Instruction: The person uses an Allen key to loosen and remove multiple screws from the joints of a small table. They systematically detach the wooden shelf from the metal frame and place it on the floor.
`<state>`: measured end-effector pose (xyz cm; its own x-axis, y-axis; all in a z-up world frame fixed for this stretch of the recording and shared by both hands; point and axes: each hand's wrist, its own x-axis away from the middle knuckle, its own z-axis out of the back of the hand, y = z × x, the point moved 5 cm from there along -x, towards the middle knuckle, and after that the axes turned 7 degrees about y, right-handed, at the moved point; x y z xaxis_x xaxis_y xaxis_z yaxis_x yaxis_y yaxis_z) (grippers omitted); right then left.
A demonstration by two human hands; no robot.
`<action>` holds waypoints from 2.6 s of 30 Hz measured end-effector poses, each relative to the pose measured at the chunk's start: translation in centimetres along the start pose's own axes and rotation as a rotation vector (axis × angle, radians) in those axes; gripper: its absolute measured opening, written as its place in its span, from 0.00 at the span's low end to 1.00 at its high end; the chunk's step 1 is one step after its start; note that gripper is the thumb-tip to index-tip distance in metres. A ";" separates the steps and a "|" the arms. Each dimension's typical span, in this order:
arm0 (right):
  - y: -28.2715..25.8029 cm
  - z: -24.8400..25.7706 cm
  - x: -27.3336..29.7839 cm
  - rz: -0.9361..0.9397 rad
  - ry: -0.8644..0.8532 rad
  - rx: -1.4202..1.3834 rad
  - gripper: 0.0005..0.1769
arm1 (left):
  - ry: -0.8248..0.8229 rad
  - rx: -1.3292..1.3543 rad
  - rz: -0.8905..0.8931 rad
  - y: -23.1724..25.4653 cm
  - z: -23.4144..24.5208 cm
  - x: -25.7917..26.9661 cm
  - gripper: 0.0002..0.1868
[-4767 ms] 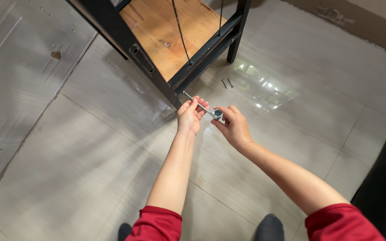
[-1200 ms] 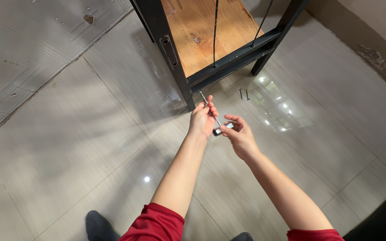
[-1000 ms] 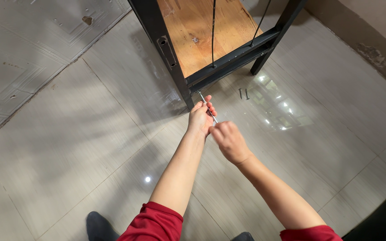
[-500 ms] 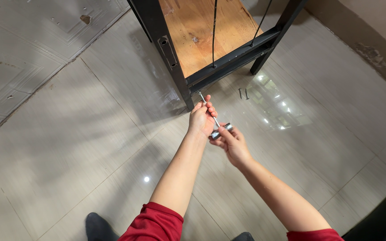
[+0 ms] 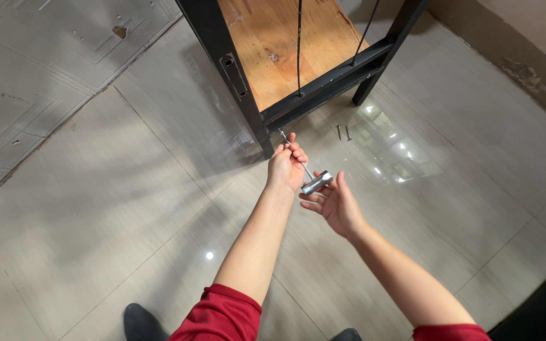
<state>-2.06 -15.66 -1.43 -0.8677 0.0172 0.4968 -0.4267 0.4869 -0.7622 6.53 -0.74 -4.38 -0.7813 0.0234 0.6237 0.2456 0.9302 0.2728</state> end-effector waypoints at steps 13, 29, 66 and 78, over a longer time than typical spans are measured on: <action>-7.3 -6.5 6.1 1.336 -0.139 1.370 0.23 | 0.065 0.022 -0.112 1.7 0.4 -1.8 0.07; -7.2 -3.0 5.8 1.142 -0.160 1.216 0.24 | 0.080 0.022 -0.047 1.6 0.7 -2.4 0.13; -3.2 17.6 -3.1 0.266 0.236 -0.142 0.10 | 0.195 -1.302 -0.242 -11.4 3.0 -8.9 0.05; -3.7 22.0 -5.5 0.209 0.313 -0.163 0.11 | 0.268 -1.824 -0.339 -15.6 -1.8 -13.1 0.12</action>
<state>-1.29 -36.81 -10.46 -0.8011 0.3832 0.4597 -0.1817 0.5761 -0.7969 13.97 -16.19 -15.51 -0.8670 -0.2729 0.4170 0.4916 -0.6062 0.6252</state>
